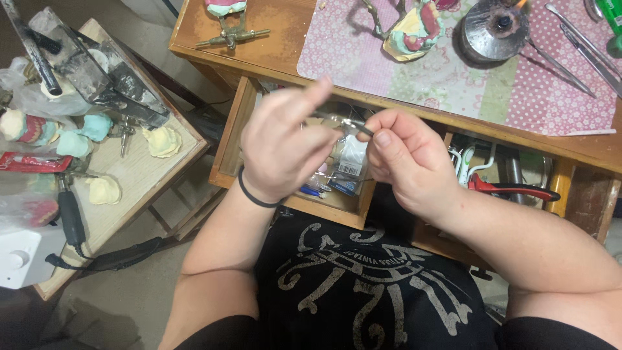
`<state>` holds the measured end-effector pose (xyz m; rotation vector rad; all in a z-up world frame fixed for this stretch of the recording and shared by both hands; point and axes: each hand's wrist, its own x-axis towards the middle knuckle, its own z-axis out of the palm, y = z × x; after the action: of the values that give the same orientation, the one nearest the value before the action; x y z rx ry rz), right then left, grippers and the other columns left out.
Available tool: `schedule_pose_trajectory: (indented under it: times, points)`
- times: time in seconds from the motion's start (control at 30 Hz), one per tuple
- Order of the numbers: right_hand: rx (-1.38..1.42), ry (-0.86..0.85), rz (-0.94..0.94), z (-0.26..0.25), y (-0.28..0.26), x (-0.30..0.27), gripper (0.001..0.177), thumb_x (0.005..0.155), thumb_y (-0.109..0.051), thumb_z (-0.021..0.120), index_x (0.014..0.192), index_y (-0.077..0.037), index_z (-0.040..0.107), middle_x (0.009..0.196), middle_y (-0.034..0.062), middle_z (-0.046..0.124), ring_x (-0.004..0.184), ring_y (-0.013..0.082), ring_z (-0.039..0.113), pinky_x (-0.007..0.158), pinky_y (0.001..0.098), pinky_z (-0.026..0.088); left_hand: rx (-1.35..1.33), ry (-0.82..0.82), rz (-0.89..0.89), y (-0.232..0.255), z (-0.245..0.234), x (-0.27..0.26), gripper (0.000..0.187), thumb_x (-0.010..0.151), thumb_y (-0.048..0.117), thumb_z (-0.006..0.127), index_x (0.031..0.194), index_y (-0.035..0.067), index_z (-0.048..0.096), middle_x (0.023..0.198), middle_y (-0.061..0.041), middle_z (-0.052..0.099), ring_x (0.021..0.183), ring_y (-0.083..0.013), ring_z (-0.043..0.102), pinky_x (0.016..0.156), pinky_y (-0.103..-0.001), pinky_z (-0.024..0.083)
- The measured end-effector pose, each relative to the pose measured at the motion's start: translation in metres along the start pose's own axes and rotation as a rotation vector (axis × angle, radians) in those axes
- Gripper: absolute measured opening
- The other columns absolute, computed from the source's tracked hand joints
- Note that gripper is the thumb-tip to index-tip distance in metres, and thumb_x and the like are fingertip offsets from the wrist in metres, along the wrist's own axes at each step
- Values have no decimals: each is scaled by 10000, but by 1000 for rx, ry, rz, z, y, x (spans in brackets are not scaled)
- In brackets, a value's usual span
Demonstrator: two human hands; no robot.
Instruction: The person works on a dental prosthesis held in a metal clamp, using a fine metal tool to scrape and shape the material. They open a drawer to retrieve a small metal piece, manipulate it with pliers, and then return to working on the prosthesis.
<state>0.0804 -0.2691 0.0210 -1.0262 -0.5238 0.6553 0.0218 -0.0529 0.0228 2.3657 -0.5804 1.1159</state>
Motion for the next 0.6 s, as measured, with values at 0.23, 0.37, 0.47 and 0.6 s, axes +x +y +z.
schedule_pose_trajectory:
  times: [0.23,0.37,0.47,0.6]
  points:
    - [-99,-15,34,-18,3,14,198,1108,-244,504,1100,-58,572,700,-63,337,561,51,287,505,208,235,-927,-99,-775,-3,-12,8,103,1038,88,663,1124,31,656,970,-119,750,933,-159,779,644,-177,597]
    - [-423,-56,0,-27,-9,27,197,1116,-234,492,1118,-70,602,731,-48,451,627,66,388,569,215,330,-1241,-230,-840,-3,-17,7,138,1073,185,617,1107,55,649,942,-124,767,540,-33,600,500,-129,495]
    - [-637,-99,-168,-39,-36,41,212,1124,-119,488,1068,-29,671,599,-46,463,569,71,374,563,197,378,-1480,-187,-961,-1,-12,0,219,1068,145,557,1023,-50,645,665,-139,654,396,0,407,343,-127,301]
    - [-1362,-126,-475,-95,-96,7,352,1182,-134,589,1492,31,576,1401,210,645,1249,358,603,1093,493,464,-1611,-67,-902,1,-27,1,189,1057,54,511,1144,3,670,784,-56,467,557,-74,324,456,-191,211]
